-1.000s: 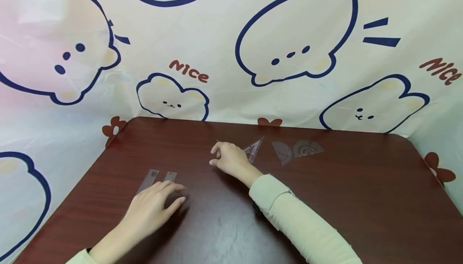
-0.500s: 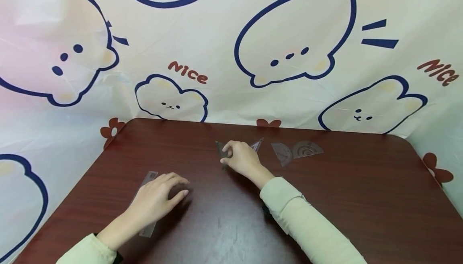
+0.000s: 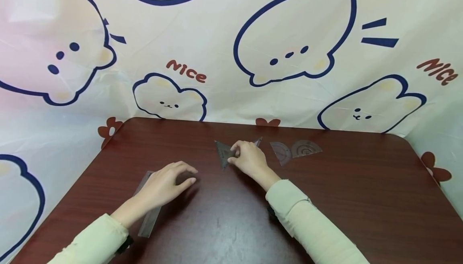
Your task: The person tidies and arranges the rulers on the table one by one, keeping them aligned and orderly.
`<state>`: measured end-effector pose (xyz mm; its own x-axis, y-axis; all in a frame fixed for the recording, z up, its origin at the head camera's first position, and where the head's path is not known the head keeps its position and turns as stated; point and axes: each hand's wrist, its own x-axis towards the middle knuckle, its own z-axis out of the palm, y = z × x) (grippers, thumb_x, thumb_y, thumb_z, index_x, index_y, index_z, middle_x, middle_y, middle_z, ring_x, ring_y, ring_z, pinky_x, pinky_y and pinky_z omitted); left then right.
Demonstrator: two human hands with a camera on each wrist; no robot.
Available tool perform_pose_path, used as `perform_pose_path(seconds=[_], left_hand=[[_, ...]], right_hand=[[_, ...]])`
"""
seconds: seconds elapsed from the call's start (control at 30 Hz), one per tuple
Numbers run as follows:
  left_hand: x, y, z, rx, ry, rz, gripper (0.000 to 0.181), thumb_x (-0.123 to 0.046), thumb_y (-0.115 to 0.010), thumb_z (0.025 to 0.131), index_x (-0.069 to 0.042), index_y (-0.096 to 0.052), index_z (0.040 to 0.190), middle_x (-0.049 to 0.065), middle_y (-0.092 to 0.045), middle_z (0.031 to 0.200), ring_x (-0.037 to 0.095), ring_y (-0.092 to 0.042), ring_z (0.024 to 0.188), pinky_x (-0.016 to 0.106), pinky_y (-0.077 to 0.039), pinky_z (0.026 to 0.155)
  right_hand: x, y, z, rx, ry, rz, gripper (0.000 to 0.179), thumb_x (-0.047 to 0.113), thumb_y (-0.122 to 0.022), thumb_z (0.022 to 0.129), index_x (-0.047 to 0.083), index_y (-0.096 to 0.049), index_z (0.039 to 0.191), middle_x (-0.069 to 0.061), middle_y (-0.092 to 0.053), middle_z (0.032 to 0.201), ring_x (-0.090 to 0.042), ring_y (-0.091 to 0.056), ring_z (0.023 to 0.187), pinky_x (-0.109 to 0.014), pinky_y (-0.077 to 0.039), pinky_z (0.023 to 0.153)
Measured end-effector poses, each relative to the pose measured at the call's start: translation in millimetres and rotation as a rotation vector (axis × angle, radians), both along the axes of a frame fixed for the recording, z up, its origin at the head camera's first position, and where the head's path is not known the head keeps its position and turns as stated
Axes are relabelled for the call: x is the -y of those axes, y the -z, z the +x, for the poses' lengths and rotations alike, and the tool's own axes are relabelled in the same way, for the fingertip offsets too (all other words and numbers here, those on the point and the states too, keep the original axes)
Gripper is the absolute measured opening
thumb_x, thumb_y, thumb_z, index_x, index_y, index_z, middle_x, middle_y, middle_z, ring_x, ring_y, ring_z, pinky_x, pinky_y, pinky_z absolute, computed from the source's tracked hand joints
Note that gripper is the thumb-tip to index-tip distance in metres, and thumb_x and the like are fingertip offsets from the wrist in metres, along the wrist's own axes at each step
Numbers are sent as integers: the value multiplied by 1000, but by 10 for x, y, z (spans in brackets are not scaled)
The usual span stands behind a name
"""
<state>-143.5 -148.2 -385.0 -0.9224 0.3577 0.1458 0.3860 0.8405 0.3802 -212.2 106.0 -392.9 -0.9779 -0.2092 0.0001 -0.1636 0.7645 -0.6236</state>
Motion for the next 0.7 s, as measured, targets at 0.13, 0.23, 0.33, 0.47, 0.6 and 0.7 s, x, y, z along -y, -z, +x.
perform_pose_path(seconds=[0.13,0.23,0.33,0.47,0.6,0.7], left_hand=[[-46,4,-88,-21,44,-5,23,-30,-74,91,-21,-72,112,-8,-66,114,20,-62,110,45,-53,80],[-69,8,-159,-29,70,-15,25,-30,-75,90,-21,-71,113,-8,-65,115,19,-61,110,44,-53,80],[-83,9,-230,-19,83,-12,26,-30,-74,91,-21,-71,115,-7,-65,118,19,-60,113,45,-52,83],[-110,11,-328,-4,88,-1,27,-31,-73,92,-21,-70,117,-5,-64,121,21,-57,116,48,-51,87],[-154,4,-423,6,109,-1,29,-32,-71,93,-21,-69,120,-5,-62,124,21,-55,120,49,-50,89],[-198,-7,-498,11,140,-1,32,-32,-71,94,-19,-67,123,-4,-61,127,21,-54,121,48,-50,89]], right_hand=[[-13,14,-11,-6,13,7,27,25,-79,86,13,-70,109,0,-64,91,-15,-56,75,-34,-44,62],[-7,17,-20,-12,22,13,27,25,-80,86,13,-71,108,1,-63,90,-15,-56,73,-34,-44,62],[11,13,-23,-14,30,22,27,26,-80,85,13,-71,108,1,-63,90,-15,-56,74,-34,-44,63],[24,4,-21,-10,37,35,27,27,-80,85,14,-71,107,0,-64,91,-16,-57,75,-35,-45,65],[21,-4,-17,-2,43,35,26,26,-80,85,14,-72,106,0,-64,91,-16,-58,77,-36,-47,66],[14,-12,-20,4,42,30,25,26,-80,86,14,-71,105,0,-65,92,-17,-59,79,-36,-48,67]])
